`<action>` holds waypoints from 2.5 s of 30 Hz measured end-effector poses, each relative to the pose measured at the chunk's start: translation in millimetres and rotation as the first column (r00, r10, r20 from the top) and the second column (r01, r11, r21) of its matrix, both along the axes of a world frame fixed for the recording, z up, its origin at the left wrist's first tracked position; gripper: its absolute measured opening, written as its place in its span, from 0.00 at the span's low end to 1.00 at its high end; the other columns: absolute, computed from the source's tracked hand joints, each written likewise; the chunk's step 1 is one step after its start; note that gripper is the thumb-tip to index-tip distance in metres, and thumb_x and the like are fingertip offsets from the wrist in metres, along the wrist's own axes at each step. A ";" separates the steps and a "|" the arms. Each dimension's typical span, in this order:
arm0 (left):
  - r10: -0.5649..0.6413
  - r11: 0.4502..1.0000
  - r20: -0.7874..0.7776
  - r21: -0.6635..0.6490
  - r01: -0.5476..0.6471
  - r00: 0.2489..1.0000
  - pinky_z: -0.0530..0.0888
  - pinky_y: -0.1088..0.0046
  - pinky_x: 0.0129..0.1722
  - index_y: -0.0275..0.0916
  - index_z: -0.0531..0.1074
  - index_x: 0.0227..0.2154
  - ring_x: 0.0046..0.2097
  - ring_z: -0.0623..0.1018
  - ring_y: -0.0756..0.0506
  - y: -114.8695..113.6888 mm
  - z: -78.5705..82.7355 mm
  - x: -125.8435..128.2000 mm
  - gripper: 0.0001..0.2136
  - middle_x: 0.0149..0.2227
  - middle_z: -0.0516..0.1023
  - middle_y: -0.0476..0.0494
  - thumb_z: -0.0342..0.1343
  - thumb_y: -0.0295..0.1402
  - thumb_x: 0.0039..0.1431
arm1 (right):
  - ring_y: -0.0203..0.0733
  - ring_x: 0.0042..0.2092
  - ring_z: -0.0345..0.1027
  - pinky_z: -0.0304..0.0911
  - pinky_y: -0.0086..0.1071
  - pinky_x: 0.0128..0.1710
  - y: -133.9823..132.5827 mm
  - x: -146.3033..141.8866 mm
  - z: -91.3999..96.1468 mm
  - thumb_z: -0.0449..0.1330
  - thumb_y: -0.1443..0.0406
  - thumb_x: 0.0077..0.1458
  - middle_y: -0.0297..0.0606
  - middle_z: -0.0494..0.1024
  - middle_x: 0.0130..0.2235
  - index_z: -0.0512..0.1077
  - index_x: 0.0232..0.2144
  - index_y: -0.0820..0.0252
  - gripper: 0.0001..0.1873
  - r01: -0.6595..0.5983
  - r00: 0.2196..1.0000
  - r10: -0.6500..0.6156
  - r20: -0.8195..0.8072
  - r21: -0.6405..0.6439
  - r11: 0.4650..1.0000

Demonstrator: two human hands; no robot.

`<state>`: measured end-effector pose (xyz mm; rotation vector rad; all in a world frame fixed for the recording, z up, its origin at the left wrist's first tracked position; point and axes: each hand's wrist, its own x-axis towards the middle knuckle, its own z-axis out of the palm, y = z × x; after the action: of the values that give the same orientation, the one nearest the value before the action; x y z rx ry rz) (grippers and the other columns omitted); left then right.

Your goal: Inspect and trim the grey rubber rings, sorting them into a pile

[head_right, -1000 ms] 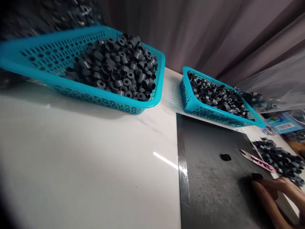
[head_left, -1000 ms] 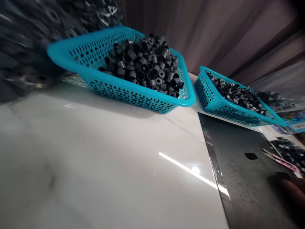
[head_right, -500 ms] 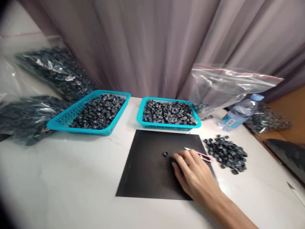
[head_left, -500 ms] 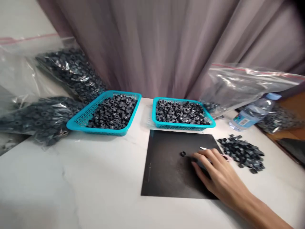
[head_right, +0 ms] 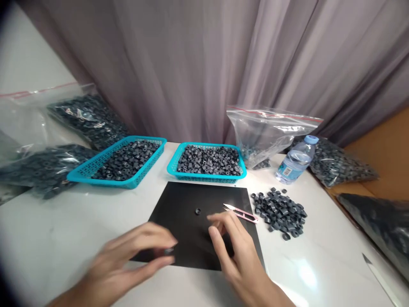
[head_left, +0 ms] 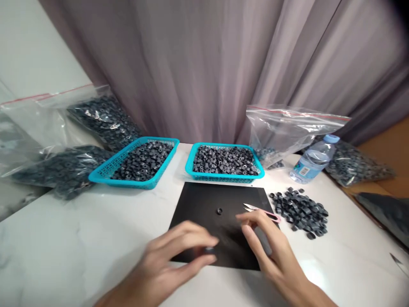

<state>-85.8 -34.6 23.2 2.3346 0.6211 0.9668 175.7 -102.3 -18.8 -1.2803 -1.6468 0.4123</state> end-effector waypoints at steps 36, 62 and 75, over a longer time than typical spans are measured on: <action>-0.004 0.968 0.142 -0.247 0.039 0.990 0.77 0.80 0.36 0.39 0.75 0.41 0.33 0.79 0.54 13.0 -18.0 85.9 0.07 0.35 0.80 0.51 0.62 0.27 0.60 | 0.31 0.27 0.61 0.59 0.25 0.26 8.0 -3.4 -7.6 0.63 0.57 0.61 0.31 0.71 0.29 0.76 0.33 0.58 0.10 -0.263 0.713 -0.046 -0.699 -0.328 0.907; -0.039 0.993 0.005 -0.114 0.039 0.999 0.79 0.79 0.42 0.43 0.70 0.48 0.38 0.80 0.52 16.4 -28.3 79.3 0.12 0.41 0.79 0.51 0.59 0.27 0.63 | 0.32 0.27 0.61 0.57 0.26 0.24 6.6 -11.0 5.0 0.59 0.53 0.63 0.31 0.69 0.29 0.70 0.32 0.58 0.15 -0.059 0.914 -0.106 -0.392 -0.386 0.921; -0.028 0.901 0.087 -0.428 0.063 0.996 0.78 0.80 0.40 0.41 0.73 0.40 0.36 0.81 0.53 12.1 -19.6 87.1 0.09 0.36 0.80 0.53 0.65 0.31 0.58 | 0.32 0.24 0.63 0.61 0.26 0.24 1.5 -12.8 4.6 0.57 0.53 0.65 0.29 0.69 0.24 0.68 0.34 0.58 0.15 -0.071 0.841 -0.133 -0.525 -0.350 0.934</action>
<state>1.3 -22.5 3.6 1.9005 0.6688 0.7999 162.8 -100.9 -14.2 -1.2912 -1.0890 0.9964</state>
